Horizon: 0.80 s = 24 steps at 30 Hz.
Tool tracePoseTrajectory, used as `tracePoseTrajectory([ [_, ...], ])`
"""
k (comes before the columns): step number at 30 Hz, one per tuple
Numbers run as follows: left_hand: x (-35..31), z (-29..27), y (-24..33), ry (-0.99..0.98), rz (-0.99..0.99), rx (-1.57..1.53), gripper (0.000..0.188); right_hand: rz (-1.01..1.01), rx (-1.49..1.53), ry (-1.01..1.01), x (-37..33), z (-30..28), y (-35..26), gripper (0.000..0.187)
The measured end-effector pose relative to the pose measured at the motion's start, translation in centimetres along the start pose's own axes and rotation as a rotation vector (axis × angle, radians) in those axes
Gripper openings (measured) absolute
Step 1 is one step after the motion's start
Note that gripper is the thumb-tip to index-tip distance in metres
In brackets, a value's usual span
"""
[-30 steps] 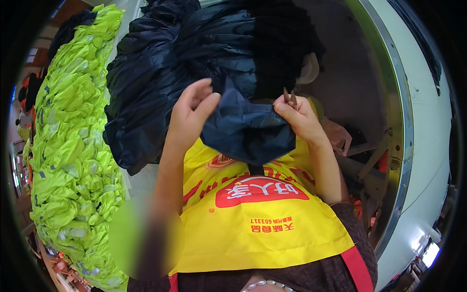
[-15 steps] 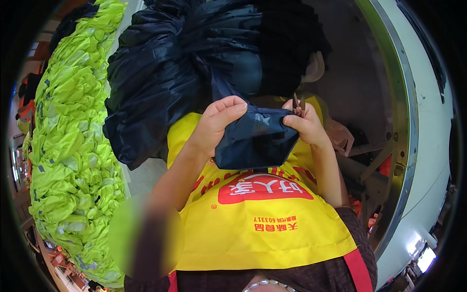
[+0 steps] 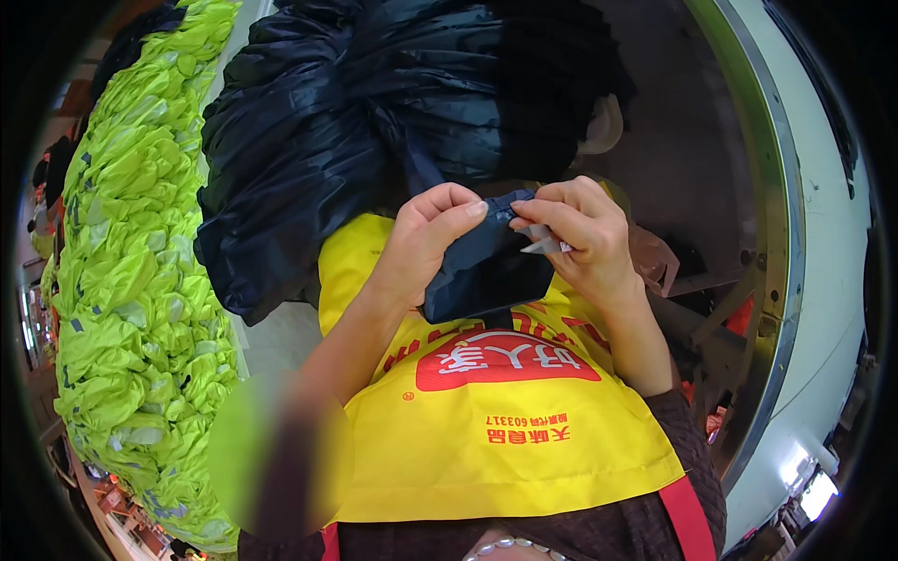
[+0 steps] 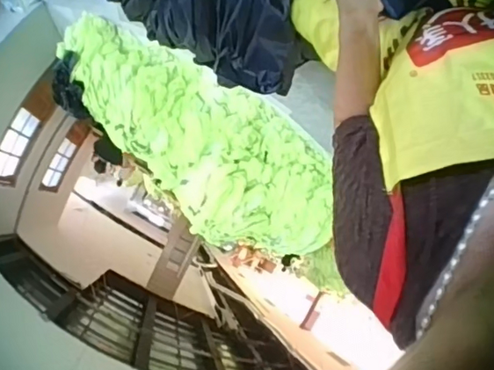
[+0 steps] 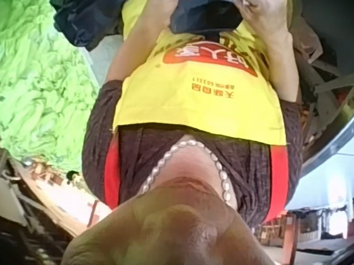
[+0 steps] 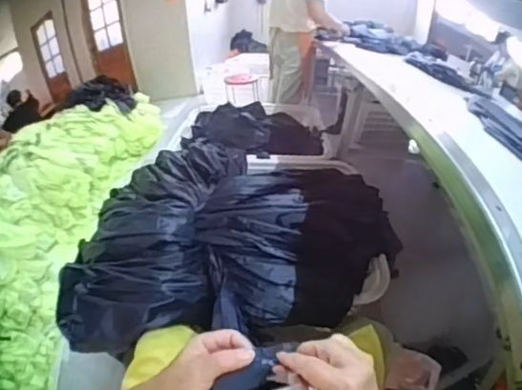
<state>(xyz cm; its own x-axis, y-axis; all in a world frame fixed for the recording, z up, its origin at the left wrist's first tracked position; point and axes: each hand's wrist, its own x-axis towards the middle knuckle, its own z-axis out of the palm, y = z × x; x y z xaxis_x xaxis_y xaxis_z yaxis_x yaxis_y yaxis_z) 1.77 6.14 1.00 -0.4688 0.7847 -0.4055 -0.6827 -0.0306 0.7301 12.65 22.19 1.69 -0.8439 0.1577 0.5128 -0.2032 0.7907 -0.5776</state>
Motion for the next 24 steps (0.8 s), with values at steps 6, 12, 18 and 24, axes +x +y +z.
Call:
tracePoseTrajectory([
  [6,-0.4,1.2,0.4,-0.039,0.112,0.353,0.015,0.138,0.147,-0.122,0.2,-0.8,-0.1,0.012],
  [12,0.1,1.5,0.1,0.002,0.052,0.352,0.023,0.294,0.373,0.036,-0.4,-1.3,-0.8,0.006],
  [18,0.1,0.5,0.2,-0.006,-0.129,0.115,0.023,0.617,0.567,-0.053,-2.2,-4.2,0.2,0.028],
  [24,0.4,0.5,0.4,-0.081,-0.125,-0.007,0.026,0.111,-0.086,-0.164,-2.6,-3.2,-0.9,0.037],
])
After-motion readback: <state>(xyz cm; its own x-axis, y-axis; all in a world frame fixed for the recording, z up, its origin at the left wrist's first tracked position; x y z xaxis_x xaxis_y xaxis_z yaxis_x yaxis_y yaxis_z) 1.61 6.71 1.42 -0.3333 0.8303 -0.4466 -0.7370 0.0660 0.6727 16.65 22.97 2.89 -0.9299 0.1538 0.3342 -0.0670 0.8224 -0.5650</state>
